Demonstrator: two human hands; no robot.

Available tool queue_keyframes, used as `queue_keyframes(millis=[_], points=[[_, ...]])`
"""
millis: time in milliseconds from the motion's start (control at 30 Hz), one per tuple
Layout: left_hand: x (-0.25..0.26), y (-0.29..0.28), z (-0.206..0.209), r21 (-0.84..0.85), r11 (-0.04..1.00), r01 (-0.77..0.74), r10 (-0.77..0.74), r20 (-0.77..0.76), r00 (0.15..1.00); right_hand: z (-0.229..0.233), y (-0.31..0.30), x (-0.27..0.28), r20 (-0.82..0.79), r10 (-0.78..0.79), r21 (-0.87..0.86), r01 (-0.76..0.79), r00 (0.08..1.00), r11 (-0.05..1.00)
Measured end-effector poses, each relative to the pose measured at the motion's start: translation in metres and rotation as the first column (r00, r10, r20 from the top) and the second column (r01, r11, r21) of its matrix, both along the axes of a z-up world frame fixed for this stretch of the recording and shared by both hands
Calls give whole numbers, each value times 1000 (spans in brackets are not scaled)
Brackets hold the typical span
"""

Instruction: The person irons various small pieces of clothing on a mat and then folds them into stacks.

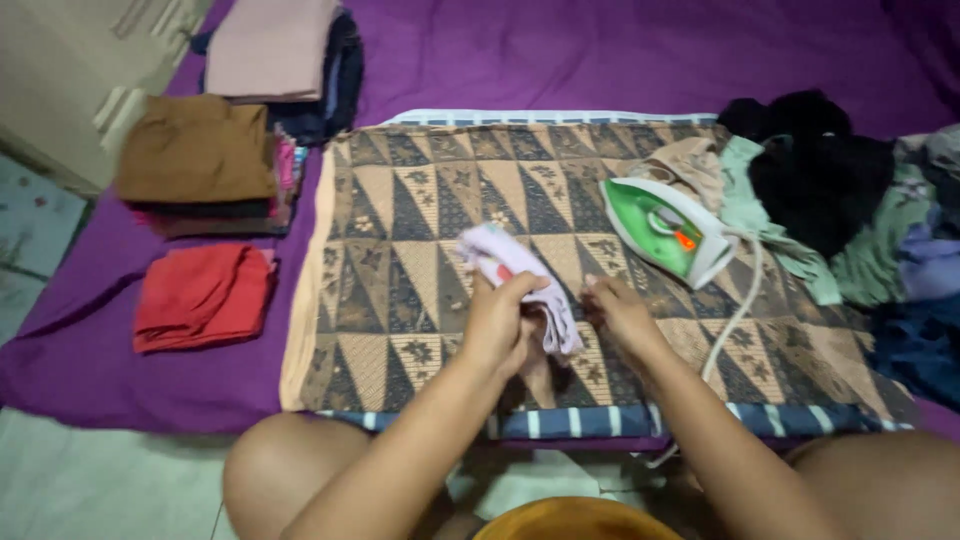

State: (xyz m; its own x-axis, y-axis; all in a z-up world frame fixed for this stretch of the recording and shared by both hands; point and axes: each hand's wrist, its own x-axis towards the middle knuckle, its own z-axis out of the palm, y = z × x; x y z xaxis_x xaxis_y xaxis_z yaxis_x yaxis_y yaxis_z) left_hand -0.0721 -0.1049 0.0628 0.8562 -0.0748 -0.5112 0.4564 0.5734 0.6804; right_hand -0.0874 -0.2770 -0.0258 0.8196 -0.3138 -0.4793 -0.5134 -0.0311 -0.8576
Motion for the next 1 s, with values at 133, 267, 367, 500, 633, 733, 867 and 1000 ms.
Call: queue_keyframes(millis=[133,267,367,500,633,733,867,1000], points=[[38,18,-16,-130,969,208,-204,45,978,27,80,26,58,-46,570,5,997,822],[55,79,26,-134,960,248,-237,88,967,55,125,34,51,9,738,-44,999,674],[86,131,-9,-119,970,212,-205,70,976,45,148,52,30,34,917,-41,999,397],[121,221,-45,-160,961,225,-225,19,974,6,171,92,144,105,862,-177,984,474],[147,308,9,46,980,195,-199,86,976,46,224,136,302,206,761,-366,931,536],[186,368,82,284,948,144,-194,154,969,98,277,195,483,286,697,-561,827,447],[266,471,105,344,880,329,-418,230,879,139,347,277,712,354,531,-795,606,294],[332,521,71,629,766,131,-303,174,937,104,405,332,487,266,578,-535,832,616]])
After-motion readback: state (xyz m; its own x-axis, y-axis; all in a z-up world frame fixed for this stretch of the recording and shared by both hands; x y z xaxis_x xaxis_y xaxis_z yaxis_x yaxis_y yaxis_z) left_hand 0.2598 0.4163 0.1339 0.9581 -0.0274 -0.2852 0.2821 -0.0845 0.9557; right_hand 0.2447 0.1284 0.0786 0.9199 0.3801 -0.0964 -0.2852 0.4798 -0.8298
